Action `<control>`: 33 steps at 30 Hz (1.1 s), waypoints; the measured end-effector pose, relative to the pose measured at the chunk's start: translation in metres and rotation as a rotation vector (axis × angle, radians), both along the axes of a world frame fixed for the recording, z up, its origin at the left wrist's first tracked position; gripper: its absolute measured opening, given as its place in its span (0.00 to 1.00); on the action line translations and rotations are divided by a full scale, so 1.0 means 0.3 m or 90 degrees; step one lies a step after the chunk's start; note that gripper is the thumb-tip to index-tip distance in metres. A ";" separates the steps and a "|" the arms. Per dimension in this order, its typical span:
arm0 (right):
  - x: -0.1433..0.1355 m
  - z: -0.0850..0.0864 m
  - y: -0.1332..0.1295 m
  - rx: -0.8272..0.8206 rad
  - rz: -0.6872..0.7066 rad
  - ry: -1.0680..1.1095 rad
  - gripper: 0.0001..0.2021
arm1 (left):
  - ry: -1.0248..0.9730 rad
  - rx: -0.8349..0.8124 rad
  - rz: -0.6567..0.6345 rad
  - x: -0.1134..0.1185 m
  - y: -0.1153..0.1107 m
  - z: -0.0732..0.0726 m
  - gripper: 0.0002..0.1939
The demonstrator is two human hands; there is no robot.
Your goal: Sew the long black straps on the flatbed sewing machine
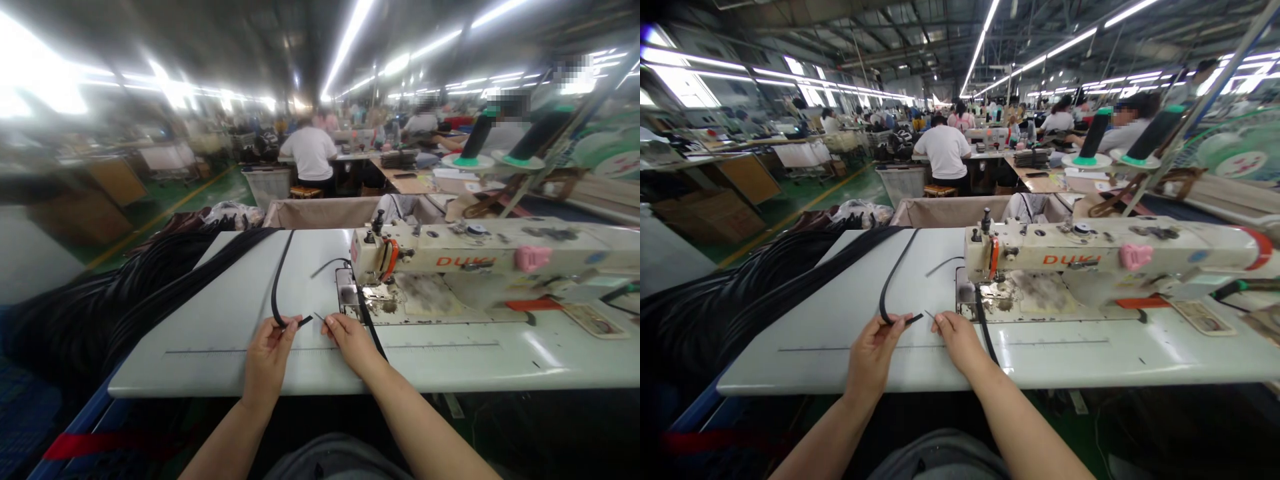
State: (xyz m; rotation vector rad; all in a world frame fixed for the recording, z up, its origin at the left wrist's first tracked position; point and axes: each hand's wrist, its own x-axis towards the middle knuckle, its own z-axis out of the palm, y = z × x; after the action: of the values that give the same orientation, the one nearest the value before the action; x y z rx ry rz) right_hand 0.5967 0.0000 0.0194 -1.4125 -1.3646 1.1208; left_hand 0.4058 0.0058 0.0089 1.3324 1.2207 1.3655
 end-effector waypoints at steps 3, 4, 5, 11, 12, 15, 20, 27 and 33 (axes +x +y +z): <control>0.024 0.013 -0.038 0.052 -0.017 -0.158 0.16 | 0.017 -0.005 -0.017 -0.010 -0.007 -0.009 0.18; 0.035 0.016 -0.054 0.070 -0.037 -0.237 0.14 | 0.032 -0.007 -0.024 -0.015 -0.009 -0.010 0.18; 0.048 0.016 -0.072 0.087 -0.064 -0.332 0.11 | 0.046 -0.009 -0.031 -0.022 -0.009 -0.009 0.19; 0.148 -0.033 -0.173 0.087 -0.174 -0.757 0.21 | 0.078 -0.022 -0.060 -0.088 0.018 -0.002 0.24; 0.160 -0.044 -0.185 0.066 -0.157 -0.778 0.24 | 0.102 -0.029 -0.061 -0.103 0.025 -0.005 0.25; 0.178 -0.064 -0.207 0.031 -0.105 -0.821 0.26 | 0.174 -0.058 -0.052 -0.157 0.048 -0.018 0.32; 0.184 -0.072 -0.213 0.044 -0.085 -0.846 0.23 | 0.325 -0.065 0.033 -0.302 0.108 -0.028 0.35; 0.226 -0.115 -0.210 0.114 -0.092 -0.826 0.23 | 0.645 0.032 0.175 -0.703 0.218 0.052 0.26; 0.255 -0.147 -0.193 0.152 -0.092 -0.819 0.23 | 0.859 -0.172 0.377 -1.132 0.169 0.140 0.25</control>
State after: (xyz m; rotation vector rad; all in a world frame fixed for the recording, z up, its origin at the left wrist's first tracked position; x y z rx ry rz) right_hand 0.6733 -0.0578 -0.0248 -2.0783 -2.0601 -0.2133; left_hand 0.0662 0.0564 0.0510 1.7804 2.7244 0.4198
